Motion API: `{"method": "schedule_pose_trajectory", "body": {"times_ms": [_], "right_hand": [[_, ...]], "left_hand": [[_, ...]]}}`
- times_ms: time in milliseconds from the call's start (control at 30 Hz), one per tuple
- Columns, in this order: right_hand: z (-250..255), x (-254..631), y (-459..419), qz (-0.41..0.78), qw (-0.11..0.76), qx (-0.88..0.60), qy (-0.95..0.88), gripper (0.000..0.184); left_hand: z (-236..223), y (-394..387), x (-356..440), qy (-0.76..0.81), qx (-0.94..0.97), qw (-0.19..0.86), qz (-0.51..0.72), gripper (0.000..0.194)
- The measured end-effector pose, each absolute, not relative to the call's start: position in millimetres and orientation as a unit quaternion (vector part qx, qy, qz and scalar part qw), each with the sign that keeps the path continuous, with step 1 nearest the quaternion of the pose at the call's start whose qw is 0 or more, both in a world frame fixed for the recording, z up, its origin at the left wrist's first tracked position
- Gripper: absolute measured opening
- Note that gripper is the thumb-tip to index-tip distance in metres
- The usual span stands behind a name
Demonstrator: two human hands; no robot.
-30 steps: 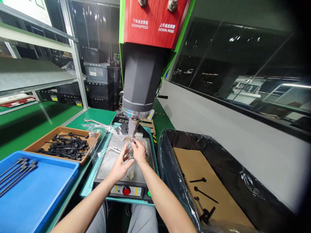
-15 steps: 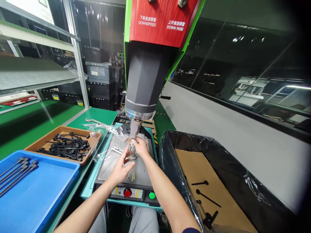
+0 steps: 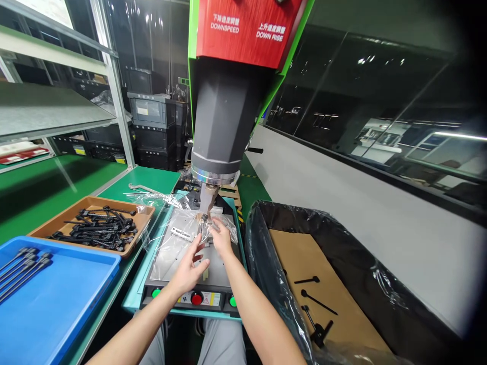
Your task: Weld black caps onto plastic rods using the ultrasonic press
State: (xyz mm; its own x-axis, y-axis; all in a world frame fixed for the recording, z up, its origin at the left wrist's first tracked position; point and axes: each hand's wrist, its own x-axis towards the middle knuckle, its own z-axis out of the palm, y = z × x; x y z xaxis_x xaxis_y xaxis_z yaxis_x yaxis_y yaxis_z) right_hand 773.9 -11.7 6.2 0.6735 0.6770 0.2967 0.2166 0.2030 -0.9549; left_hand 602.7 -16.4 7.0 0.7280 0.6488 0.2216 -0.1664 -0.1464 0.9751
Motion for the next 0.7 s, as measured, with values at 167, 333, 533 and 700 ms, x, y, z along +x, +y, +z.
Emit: {"method": "schedule_pose_trajectory", "body": {"times_ms": [167, 333, 533, 700], "right_hand": [[-10.8, 770.8, -33.6, 0.288, 0.726, -0.567, -0.261, 0.047], [-1.9, 763.8, -49.0, 0.342, 0.761, -0.489, -0.255, 0.047], [27.8, 775.2, -34.4, 0.343, 0.799, -0.48, -0.118, 0.04], [31.4, 797.9, -26.2, 0.36, 0.823, -0.438, -0.012, 0.01]], "left_hand": [[-3.0, -19.0, 597.5, 0.193, 0.69, 0.621, 0.318, 0.073], [-6.7, -20.0, 595.3, 0.206, 0.692, 0.614, 0.318, 0.073], [-10.9, -21.8, 595.3, 0.209, 0.691, 0.617, 0.313, 0.071], [-8.9, -20.5, 594.1, 0.217, 0.697, 0.608, 0.312, 0.072]]}}
